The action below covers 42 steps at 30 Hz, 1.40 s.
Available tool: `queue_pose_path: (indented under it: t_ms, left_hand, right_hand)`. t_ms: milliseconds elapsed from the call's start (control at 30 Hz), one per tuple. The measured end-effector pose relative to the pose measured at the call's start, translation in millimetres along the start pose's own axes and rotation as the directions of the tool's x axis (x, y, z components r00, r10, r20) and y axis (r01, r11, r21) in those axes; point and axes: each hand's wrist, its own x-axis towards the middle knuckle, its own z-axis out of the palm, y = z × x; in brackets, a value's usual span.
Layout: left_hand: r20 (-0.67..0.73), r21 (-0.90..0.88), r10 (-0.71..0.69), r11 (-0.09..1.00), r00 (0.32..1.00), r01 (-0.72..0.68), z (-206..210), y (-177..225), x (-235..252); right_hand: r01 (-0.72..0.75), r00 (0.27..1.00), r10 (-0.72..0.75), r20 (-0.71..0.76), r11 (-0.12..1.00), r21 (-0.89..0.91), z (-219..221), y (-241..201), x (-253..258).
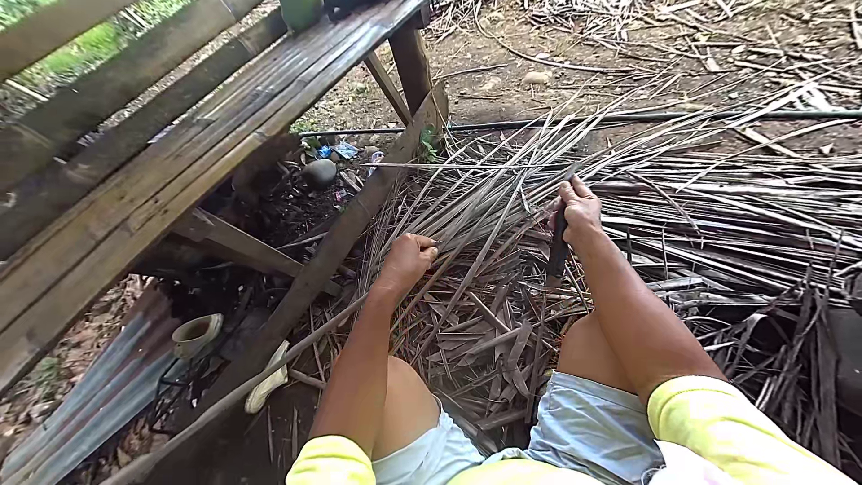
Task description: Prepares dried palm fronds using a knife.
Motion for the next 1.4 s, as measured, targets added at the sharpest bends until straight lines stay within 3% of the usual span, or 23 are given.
queue_pose_path:
  t_ms: [100,167,233,267,333,400,433,567,767,933,1033,1133,1233,1400]
  left_hand:
    - [-0.042,-0.006,-0.033,0.999,0.999,0.033,-9,-9,1]
    - [-0.067,-0.037,-0.064,0.997,0.996,0.061,-14,-13,0]
    - [-0.067,-0.064,-0.068,0.996,0.995,0.063,-11,-15,3]
    - [-0.056,-0.072,-0.061,0.996,0.997,0.057,-7,-14,6]
    - [-0.017,-0.072,-0.042,0.997,0.999,0.041,3,-7,10]
    - [0.043,-0.051,-0.017,0.999,0.999,0.019,15,2,13]
    - [0.073,-0.031,0.000,1.000,0.997,0.002,19,4,16]
    - [0.038,-0.058,0.067,0.996,0.997,-0.065,23,-9,10]
    - [0.142,-0.103,-0.045,0.993,0.989,0.060,-3,-18,4]
    - [0.129,-0.118,-0.031,0.992,0.991,0.046,-10,-22,-4]
    - [0.055,-0.029,-0.029,0.999,0.998,0.031,-8,-9,5]
    - [-0.045,-0.007,0.034,0.999,0.998,-0.034,5,-4,16]
    - [-0.082,0.014,0.061,0.998,0.995,-0.060,14,5,22]
    - [-0.165,0.051,0.077,0.996,0.983,-0.069,24,12,24]
  right_hand:
    - [0.053,0.986,-0.048,-0.161,0.998,0.025,-12,-8,5]
    - [0.071,0.991,-0.070,-0.111,0.997,0.006,-13,-15,0]
    - [0.032,0.990,-0.028,0.139,0.999,-0.027,-1,-21,-24]
    - [-0.007,0.952,0.025,0.305,0.998,-0.058,8,-20,-41]
    - [-0.098,0.786,0.169,0.594,0.984,-0.149,27,-8,-74]
    - [-0.152,0.645,0.236,0.726,0.972,-0.181,40,13,-99]
    - [-0.185,0.621,0.252,0.742,0.967,-0.174,45,20,-105]
    - [-0.255,0.724,0.229,0.651,0.965,-0.057,47,21,-92]
    - [-0.180,0.889,0.092,0.449,0.971,0.157,34,-4,-45]
    - [-0.121,0.943,0.052,0.329,0.974,0.193,25,-14,-38]
    - [-0.092,0.877,0.062,0.476,0.995,0.039,28,-14,-82]
    - [-0.054,0.723,0.118,0.681,0.992,-0.115,42,-3,-118]
    - [-0.055,0.606,0.195,0.771,0.977,-0.204,54,11,-133]
    - [-0.032,0.594,0.223,0.773,0.967,-0.253,60,21,-133]
